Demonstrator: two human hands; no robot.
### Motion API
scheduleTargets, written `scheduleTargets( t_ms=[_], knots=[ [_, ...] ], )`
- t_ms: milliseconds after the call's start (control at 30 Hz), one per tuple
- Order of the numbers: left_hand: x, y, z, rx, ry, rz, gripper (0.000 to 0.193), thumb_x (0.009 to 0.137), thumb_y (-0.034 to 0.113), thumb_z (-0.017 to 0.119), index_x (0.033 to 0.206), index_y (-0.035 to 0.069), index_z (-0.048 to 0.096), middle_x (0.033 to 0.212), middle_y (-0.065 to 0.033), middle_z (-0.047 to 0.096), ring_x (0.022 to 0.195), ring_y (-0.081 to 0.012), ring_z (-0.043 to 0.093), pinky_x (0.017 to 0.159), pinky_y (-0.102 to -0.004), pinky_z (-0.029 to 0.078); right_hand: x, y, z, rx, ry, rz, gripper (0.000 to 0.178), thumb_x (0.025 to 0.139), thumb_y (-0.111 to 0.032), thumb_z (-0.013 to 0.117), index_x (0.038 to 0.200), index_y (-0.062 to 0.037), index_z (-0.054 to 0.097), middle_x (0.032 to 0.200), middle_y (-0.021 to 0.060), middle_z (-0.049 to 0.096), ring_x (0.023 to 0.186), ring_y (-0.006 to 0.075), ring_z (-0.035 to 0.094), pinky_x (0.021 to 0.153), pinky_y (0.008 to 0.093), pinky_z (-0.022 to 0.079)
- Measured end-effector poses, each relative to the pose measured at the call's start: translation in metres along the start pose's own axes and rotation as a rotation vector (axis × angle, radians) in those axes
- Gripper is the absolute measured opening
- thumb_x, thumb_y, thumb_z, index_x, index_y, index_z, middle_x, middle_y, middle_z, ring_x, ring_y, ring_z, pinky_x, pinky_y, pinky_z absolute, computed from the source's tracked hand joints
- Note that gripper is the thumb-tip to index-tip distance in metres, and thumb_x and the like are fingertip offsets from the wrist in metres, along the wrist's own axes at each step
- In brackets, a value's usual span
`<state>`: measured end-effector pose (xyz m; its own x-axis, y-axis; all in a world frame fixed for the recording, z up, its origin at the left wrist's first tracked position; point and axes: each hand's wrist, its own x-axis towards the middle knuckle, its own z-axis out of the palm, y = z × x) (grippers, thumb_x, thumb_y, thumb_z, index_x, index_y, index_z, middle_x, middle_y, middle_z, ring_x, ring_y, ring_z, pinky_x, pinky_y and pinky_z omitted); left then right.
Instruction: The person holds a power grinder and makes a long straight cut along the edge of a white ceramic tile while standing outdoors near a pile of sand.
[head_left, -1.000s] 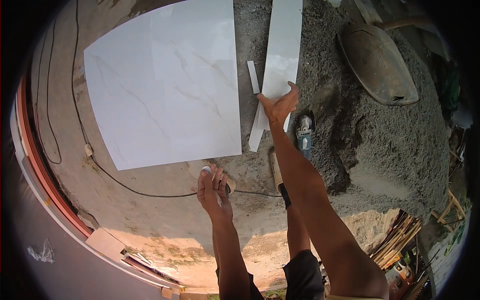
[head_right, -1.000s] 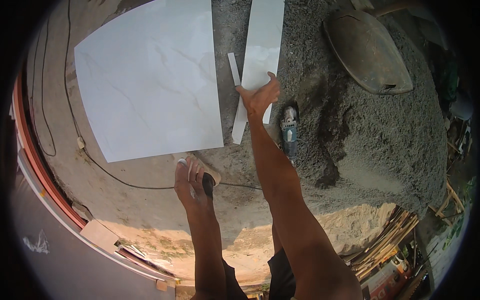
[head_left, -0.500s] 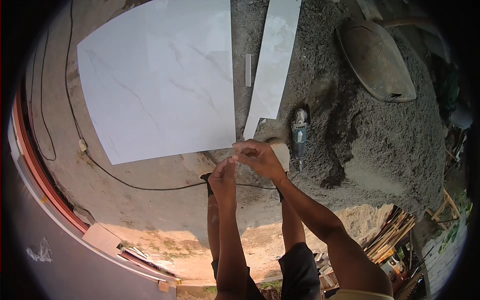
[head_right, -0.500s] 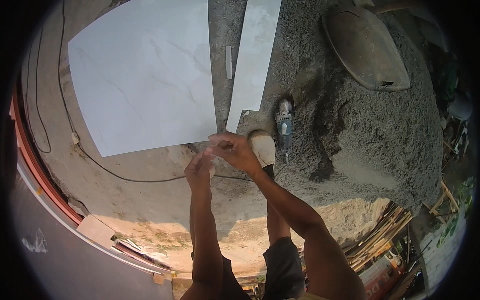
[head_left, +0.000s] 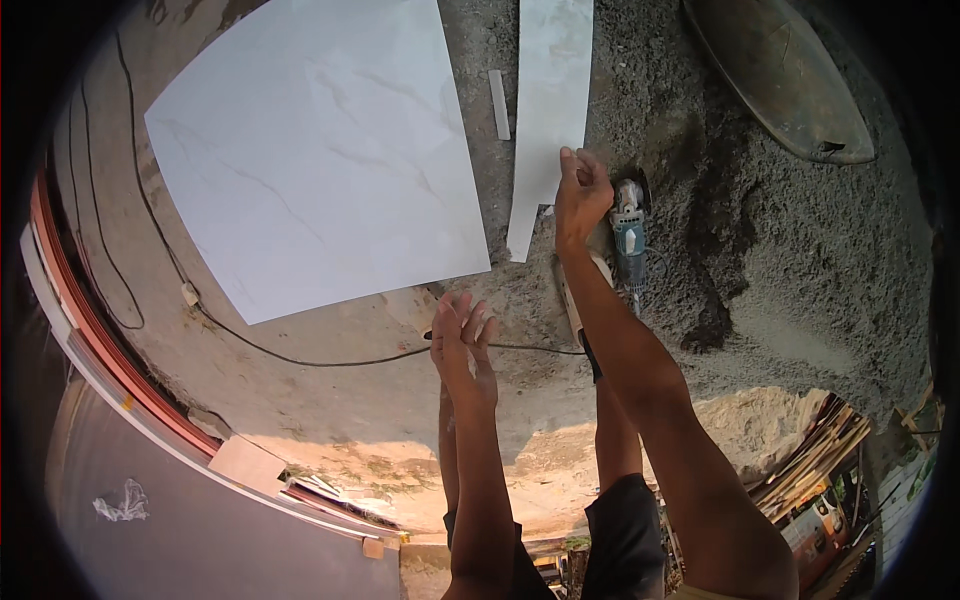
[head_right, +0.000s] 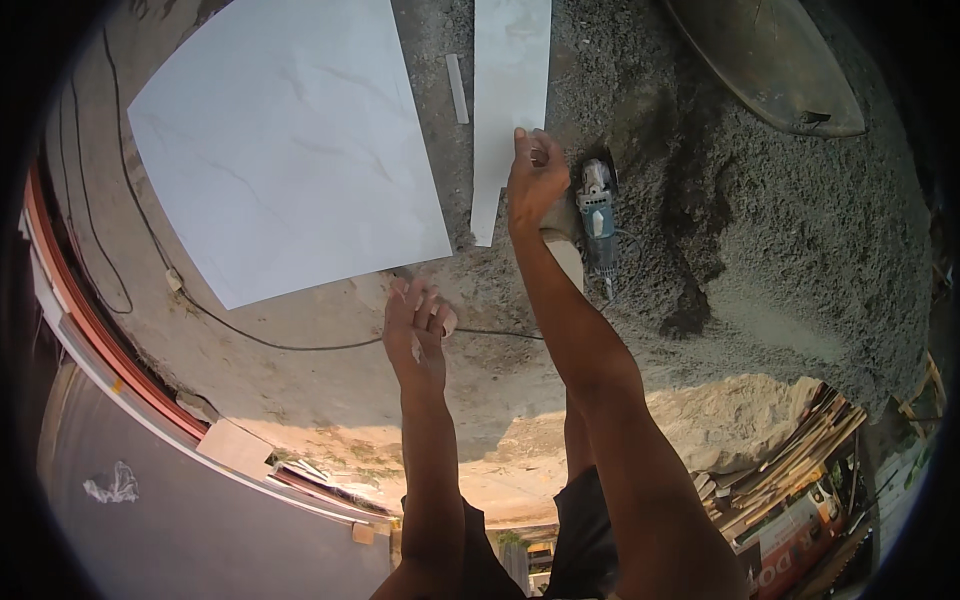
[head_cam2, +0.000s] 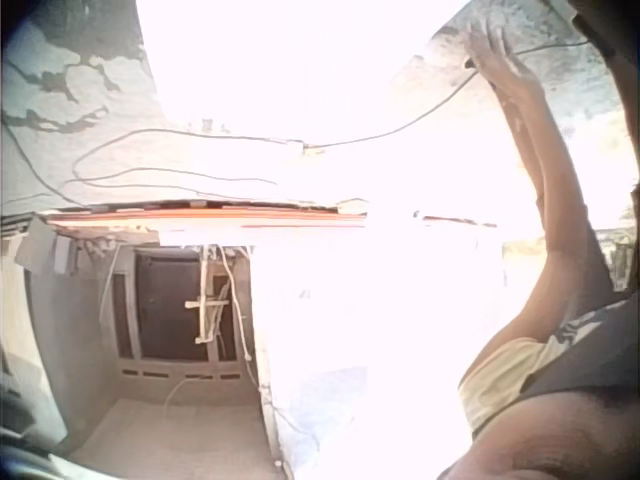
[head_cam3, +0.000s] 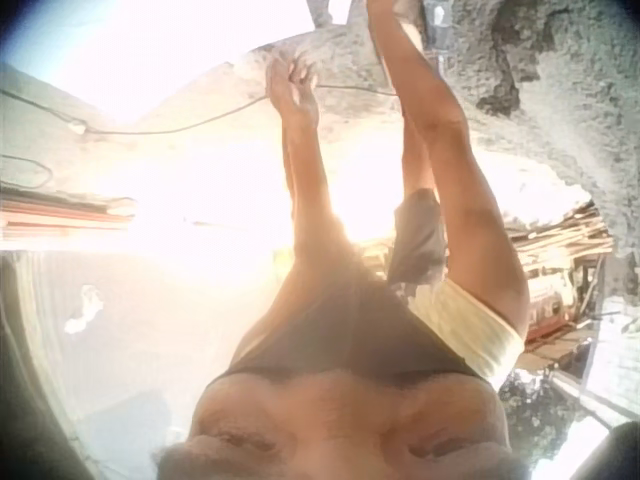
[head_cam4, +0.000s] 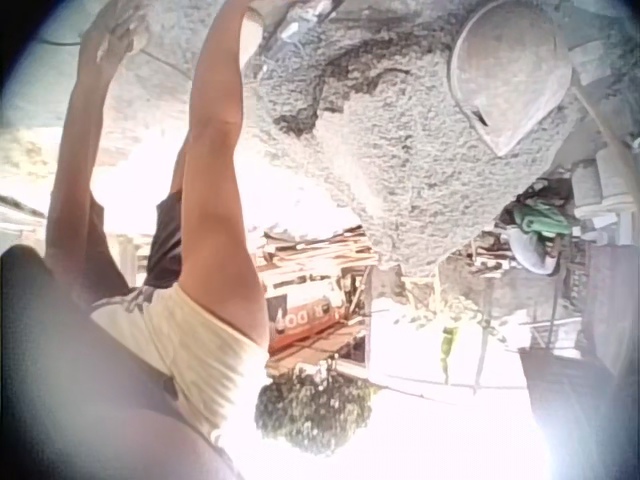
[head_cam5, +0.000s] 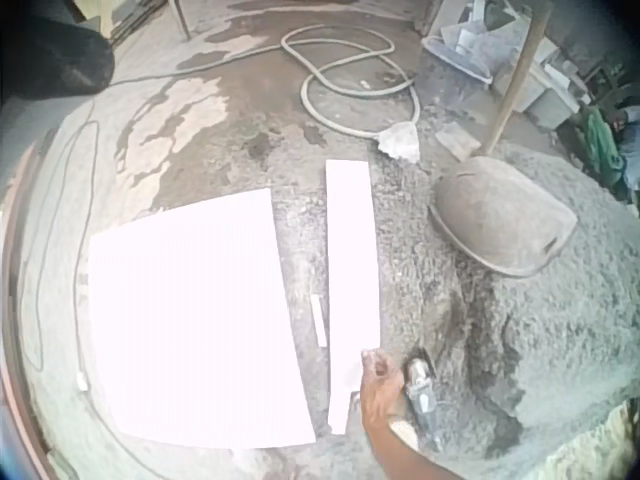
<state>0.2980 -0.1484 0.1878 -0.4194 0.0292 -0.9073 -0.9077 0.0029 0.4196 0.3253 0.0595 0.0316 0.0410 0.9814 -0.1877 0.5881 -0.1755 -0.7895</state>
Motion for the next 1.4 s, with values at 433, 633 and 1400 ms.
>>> scheduleTargets(
  t_ms=[433, 633, 1400],
  knots=[
    [-0.005, -0.003, 0.024, 0.014, -0.048, -0.01, 0.067, 0.101, 0.042, 0.056, 0.149, 0.001, 0.032, 0.132, -0.0102, 0.056, 0.121, -0.0241, 0.055, 0.106, -0.0439, 0.042, -0.094, 0.002, 0.073, 0.278, -0.455, 0.235, 0.037, 0.102, -0.029, 0.059, 0.123, 0.0008, 0.064, 0.088, 0.0061, 0.067, 0.081, 0.0134, 0.057, 0.076, 0.0315, 0.047],
    [-0.007, 0.0, 0.032, 0.039, -0.014, -0.025, 0.067, 0.101, 0.04, 0.057, 0.149, 0.0, 0.033, 0.13, -0.0107, 0.056, 0.119, -0.0241, 0.056, 0.105, -0.0426, 0.044, -0.091, -0.006, 0.068, 0.324, -0.508, 0.303, 0.035, 0.102, -0.026, 0.057, 0.122, 0.0015, 0.064, 0.082, 0.004, 0.062, 0.077, 0.011, 0.052, 0.073, 0.0294, 0.045],
    [-0.001, -0.008, 0.055, 0.296, 0.032, 0.09, 0.07, 0.101, 0.046, 0.053, 0.15, 0.001, 0.031, 0.136, -0.0143, 0.048, 0.119, -0.0259, 0.052, 0.102, -0.0438, 0.045, -0.081, -0.011, 0.041, 0.258, -0.729, 0.203, 0.054, 0.099, -0.026, 0.059, 0.139, 0.0089, 0.048, 0.134, 0.0329, 0.056, 0.127, 0.0436, 0.054, 0.108, 0.043, 0.042]
  ],
)
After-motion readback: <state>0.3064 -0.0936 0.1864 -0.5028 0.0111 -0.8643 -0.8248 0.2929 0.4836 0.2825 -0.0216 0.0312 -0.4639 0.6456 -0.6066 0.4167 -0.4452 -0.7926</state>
